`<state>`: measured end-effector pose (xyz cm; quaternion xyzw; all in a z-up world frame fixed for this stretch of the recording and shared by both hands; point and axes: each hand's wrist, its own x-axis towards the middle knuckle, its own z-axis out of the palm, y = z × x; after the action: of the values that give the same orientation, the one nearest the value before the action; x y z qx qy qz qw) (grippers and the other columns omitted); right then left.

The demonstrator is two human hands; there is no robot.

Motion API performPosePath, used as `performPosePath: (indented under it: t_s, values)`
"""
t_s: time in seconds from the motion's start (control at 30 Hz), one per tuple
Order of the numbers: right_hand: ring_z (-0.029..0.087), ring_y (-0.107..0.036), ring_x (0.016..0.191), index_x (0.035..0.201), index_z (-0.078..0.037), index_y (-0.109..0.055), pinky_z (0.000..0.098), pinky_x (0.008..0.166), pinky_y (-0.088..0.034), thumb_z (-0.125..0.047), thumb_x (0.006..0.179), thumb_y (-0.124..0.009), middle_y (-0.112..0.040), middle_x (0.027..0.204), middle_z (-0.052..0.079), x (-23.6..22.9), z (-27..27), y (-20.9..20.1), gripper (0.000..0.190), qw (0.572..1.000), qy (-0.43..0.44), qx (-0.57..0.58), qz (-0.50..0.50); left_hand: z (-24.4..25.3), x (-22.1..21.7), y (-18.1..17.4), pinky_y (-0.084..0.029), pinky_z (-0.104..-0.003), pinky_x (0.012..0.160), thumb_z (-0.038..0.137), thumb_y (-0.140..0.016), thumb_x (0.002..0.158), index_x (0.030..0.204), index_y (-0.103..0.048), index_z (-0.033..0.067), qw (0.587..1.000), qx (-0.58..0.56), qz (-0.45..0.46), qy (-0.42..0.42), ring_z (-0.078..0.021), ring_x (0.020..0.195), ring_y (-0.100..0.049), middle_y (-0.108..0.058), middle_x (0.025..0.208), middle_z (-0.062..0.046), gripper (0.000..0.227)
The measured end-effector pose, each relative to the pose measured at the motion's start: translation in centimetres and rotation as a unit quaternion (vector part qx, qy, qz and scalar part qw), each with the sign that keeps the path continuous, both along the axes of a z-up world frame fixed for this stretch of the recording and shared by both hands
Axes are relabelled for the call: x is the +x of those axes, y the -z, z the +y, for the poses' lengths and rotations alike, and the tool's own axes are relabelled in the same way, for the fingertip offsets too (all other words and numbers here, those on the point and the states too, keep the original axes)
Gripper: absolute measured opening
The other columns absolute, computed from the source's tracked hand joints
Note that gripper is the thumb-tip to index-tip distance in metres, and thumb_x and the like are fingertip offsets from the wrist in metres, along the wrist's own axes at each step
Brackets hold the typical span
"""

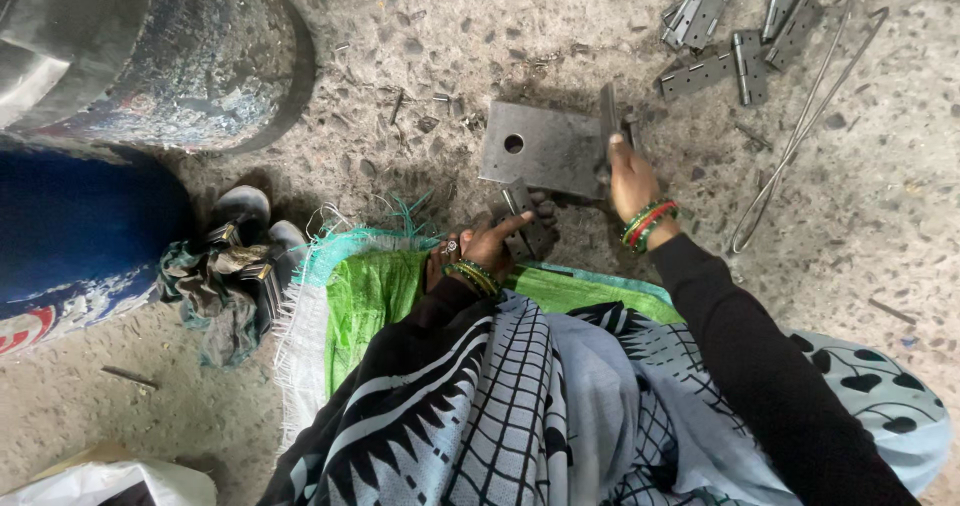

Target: The person sits on the floor and repeatedly picks up small metal hinge plates and pins, places them on a metal block, and uses a hammer to drive the pins into the plates. Finished assemblies are set aside in a growing pile.

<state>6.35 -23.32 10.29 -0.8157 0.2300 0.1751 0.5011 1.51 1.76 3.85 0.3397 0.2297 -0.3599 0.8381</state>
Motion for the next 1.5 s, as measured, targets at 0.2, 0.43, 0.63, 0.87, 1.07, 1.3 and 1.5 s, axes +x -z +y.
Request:
performPosePath:
  t_s: [0.2, 0.43, 0.63, 0.87, 1.07, 1.3, 1.5]
  values:
    - [0.029, -0.057, 0.062, 0.138, 0.001, -0.053, 0.0438, 0.058, -0.044, -0.067, 0.109, -0.025, -0.059, 0.075, 0.015, -1.8, -1.4, 1.7, 0.079, 0.964, -0.083, -0.141, -0.207, -0.3, 0.2, 0.0, -0.057, -0.034, 0.077, 0.024, -0.077, 0.088, 0.123, -0.065, -0.0026, 0.997, 0.067, -0.014, 0.029, -0.024, 0.096, -0.072, -0.074, 0.113, -0.015, 0.045]
    - [0.044, -0.066, 0.088, 0.124, -0.001, -0.061, 0.0503, 0.075, -0.05, -0.059, 0.107, -0.033, -0.069, 0.093, 0.025, -3.6, 1.1, 1.6, 0.066, 0.956, -0.266, -0.092, -0.087, 0.4, 0.1, -1.5, -0.054, -0.033, 0.093, 0.059, -0.083, 0.082, 0.136, -0.055, -0.0059, 0.875, 0.452, -0.098, 0.142, -0.0222, 0.107, -0.07, -0.072, 0.121, -0.019, 0.09]
    - [0.043, -0.067, 0.09, 0.112, -0.002, -0.066, 0.0518, 0.079, -0.051, -0.053, 0.101, -0.047, -0.071, 0.094, 0.023, -5.1, 3.5, -0.8, 0.055, 0.918, -0.362, -0.154, -0.046, 0.0, 0.2, -3.9, -0.056, -0.036, 0.091, 0.065, -0.081, 0.063, 0.126, -0.072, -0.0046, 0.887, 0.432, -0.137, 0.091, -0.0229, 0.1, -0.074, -0.079, 0.112, -0.016, 0.095]
    - [0.043, -0.067, 0.087, 0.109, -0.003, -0.07, 0.0522, 0.076, -0.052, -0.048, 0.101, -0.052, -0.071, 0.09, 0.02, -4.8, 3.7, -2.9, 0.049, 0.91, -0.357, -0.126, -0.167, 0.1, 0.2, -3.0, -0.059, -0.035, 0.08, 0.049, -0.091, 0.067, 0.118, -0.065, -0.0068, 0.873, 0.476, -0.057, 0.089, -0.0257, 0.092, -0.075, -0.076, 0.106, -0.019, 0.08]
    - [0.04, -0.068, 0.079, 0.108, -0.005, -0.07, 0.0499, 0.075, -0.052, -0.038, 0.11, -0.045, -0.069, 0.083, 0.022, -5.2, 3.4, -2.6, 0.041, 0.911, -0.357, -0.193, -0.07, -0.2, -0.3, 2.2, -0.058, -0.031, 0.074, 0.031, -0.086, 0.075, 0.104, -0.075, -0.0015, 0.924, 0.347, -0.155, -0.036, -0.0171, 0.081, -0.071, -0.077, 0.096, -0.009, 0.045]
    - [0.034, -0.069, 0.072, 0.112, 0.0, -0.068, 0.0468, 0.068, -0.053, -0.03, 0.106, -0.05, -0.069, 0.083, 0.02, -4.1, 2.5, -3.1, 0.036, 0.941, -0.297, -0.03, -0.159, 0.3, -0.3, 4.2, -0.056, -0.033, 0.073, 0.026, -0.085, 0.076, 0.104, -0.074, -0.0025, 0.947, 0.276, -0.159, -0.041, -0.0189, 0.08, -0.068, -0.075, 0.092, -0.008, 0.041]
    - [0.031, -0.069, 0.082, 0.121, -0.007, -0.071, 0.0428, 0.074, -0.056, -0.035, 0.103, -0.056, -0.072, 0.096, 0.015, -5.5, 4.8, -5.0, 0.037, 0.867, -0.363, -0.252, -0.23, 0.6, 0.1, 0.8, -0.062, -0.044, 0.08, 0.048, -0.08, 0.076, 0.123, -0.055, 0.0059, 0.989, 0.134, 0.044, -0.053, -0.0274, 0.096, -0.072, -0.072, 0.107, -0.013, 0.068]
